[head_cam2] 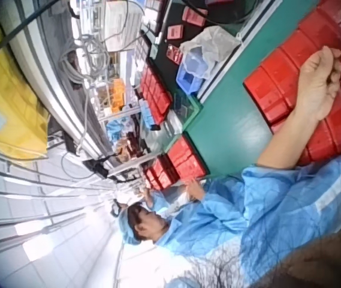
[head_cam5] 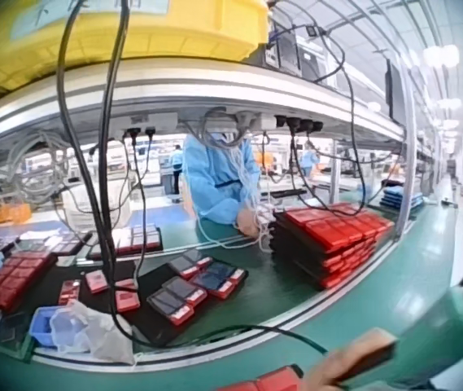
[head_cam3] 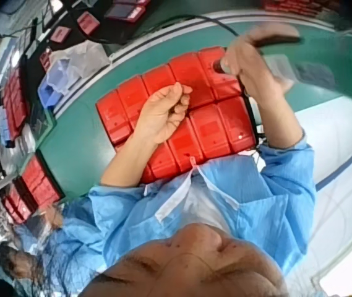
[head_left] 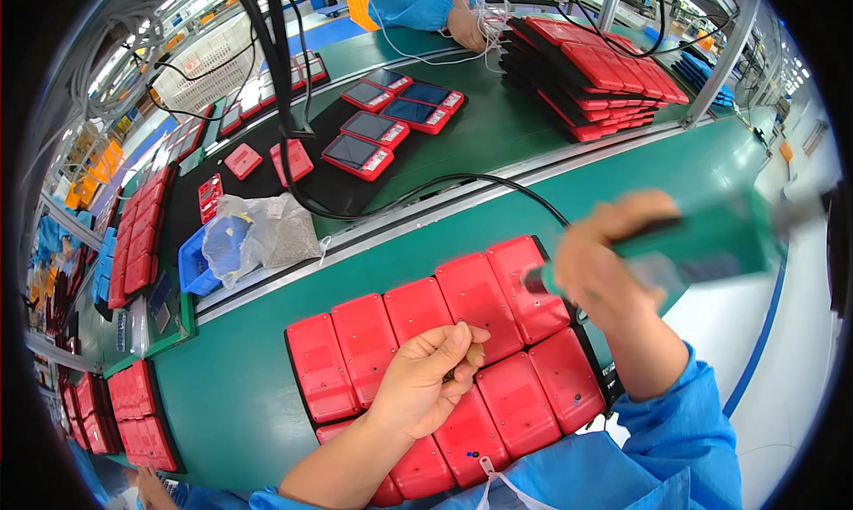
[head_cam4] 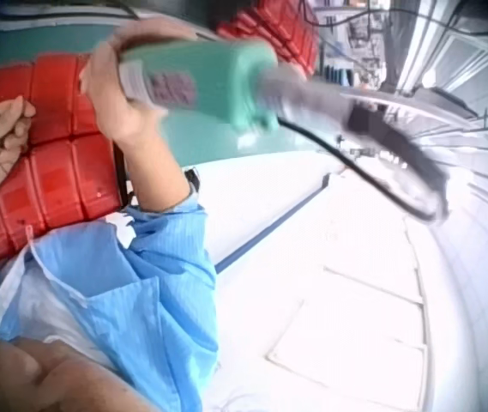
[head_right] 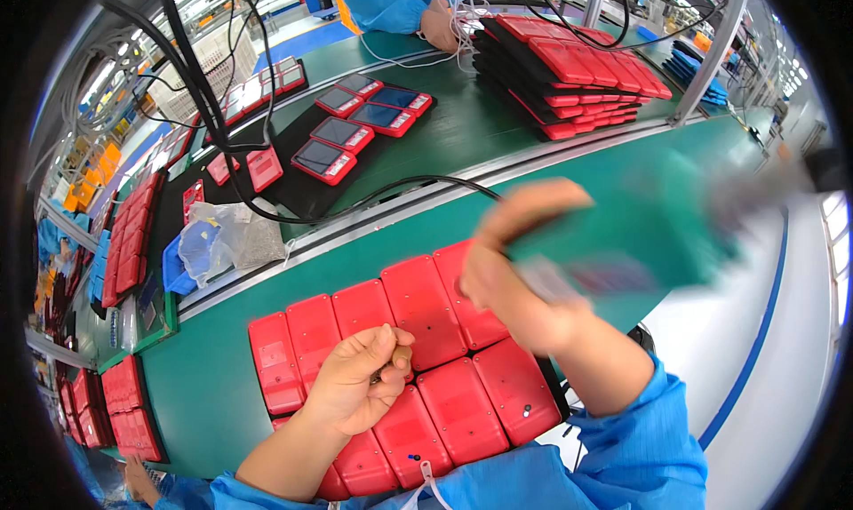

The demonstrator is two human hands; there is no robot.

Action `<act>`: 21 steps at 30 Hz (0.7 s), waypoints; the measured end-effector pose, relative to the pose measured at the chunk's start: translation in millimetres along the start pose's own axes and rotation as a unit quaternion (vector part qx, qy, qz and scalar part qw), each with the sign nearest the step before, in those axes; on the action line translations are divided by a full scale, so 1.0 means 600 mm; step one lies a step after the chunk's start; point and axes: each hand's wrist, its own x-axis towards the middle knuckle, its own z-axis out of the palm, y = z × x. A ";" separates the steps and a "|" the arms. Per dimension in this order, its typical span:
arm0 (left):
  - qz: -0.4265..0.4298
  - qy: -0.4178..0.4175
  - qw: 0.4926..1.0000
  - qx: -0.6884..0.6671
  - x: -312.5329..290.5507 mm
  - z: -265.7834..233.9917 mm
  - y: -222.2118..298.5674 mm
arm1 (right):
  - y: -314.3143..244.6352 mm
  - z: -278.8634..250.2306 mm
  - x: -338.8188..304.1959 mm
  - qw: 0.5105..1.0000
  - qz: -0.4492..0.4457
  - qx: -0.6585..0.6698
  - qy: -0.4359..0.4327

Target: The person installs screws into the red housing of small electronic components using an electric screwdriver.

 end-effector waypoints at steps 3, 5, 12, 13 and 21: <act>-0.010 0.005 0.999 0.030 -0.001 0.006 -0.002 | -0.073 0.027 -0.034 0.990 -0.049 0.106 0.080; -0.013 0.009 0.999 0.039 -0.001 0.008 -0.006 | -0.088 0.035 -0.036 0.988 -0.094 0.107 0.067; -0.027 0.026 0.997 0.060 -0.003 0.013 -0.008 | -0.089 0.040 -0.042 0.988 -0.083 0.113 0.070; -0.028 0.026 0.997 0.061 -0.004 0.013 -0.010 | -0.089 0.039 -0.042 0.988 -0.086 0.114 0.064; -0.030 0.008 0.997 0.069 -0.005 0.014 -0.011 | -0.089 0.040 -0.046 0.985 -0.096 0.133 0.045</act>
